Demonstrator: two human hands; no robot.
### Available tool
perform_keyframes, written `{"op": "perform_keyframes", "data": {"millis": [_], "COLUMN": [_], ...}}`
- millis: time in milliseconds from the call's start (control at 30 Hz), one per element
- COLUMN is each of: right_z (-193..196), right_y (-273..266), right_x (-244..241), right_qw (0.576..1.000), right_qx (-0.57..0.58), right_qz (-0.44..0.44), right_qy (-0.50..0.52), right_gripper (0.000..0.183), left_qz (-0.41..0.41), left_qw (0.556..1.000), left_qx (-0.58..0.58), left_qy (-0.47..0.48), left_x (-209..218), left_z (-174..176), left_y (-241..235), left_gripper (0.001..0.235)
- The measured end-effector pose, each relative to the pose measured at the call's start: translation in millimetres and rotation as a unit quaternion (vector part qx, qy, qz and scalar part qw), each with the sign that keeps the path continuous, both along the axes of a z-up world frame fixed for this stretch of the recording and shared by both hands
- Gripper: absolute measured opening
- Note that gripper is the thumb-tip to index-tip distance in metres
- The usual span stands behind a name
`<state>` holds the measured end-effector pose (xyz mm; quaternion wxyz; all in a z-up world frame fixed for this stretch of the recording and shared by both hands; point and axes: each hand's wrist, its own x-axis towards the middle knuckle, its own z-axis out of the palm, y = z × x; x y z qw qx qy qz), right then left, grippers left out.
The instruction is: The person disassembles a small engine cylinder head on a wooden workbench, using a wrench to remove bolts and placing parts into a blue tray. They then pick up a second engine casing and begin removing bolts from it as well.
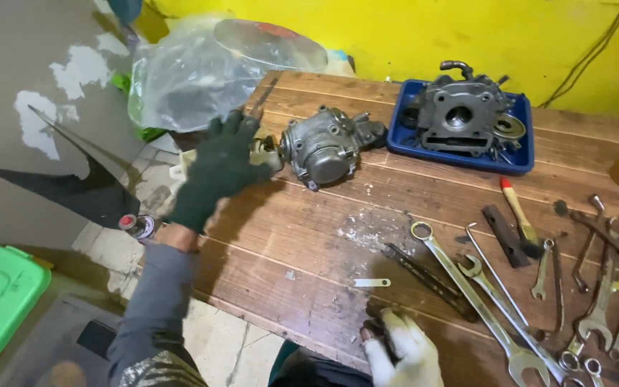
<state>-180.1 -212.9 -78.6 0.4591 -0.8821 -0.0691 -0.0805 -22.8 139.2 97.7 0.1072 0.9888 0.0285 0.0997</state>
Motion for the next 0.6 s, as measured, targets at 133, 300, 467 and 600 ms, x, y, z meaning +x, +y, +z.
{"op": "perform_keyframes", "data": {"millis": [133, 300, 467, 600], "right_z": [-11.9, -23.3, -51.5, -35.6], "right_y": [7.1, 2.8, -4.1, -3.3], "right_x": [-4.4, -0.1, 8.0, 3.9], "right_qw": [0.997, 0.996, 0.983, 0.972], "right_qx": [-0.003, -0.032, -0.028, -0.124], "right_qz": [-0.075, -0.081, -0.030, -0.016], "right_qy": [0.032, -0.010, -0.178, -0.199], "right_gripper": [0.048, 0.052, 0.043, 0.029], "left_qz": [0.033, 0.000, 0.018, 0.107], "left_qw": [0.987, 0.988, 0.987, 0.989], "left_qx": [0.086, 0.124, 0.100, 0.046], "left_qy": [0.133, 0.088, 0.122, 0.091], "left_x": [10.5, 15.1, 21.7, 20.7], "left_z": [-35.4, -39.4, -41.7, -39.9], "left_y": [66.3, 76.8, 90.5, 86.5], "left_gripper": [0.122, 0.112, 0.114, 0.103]}}
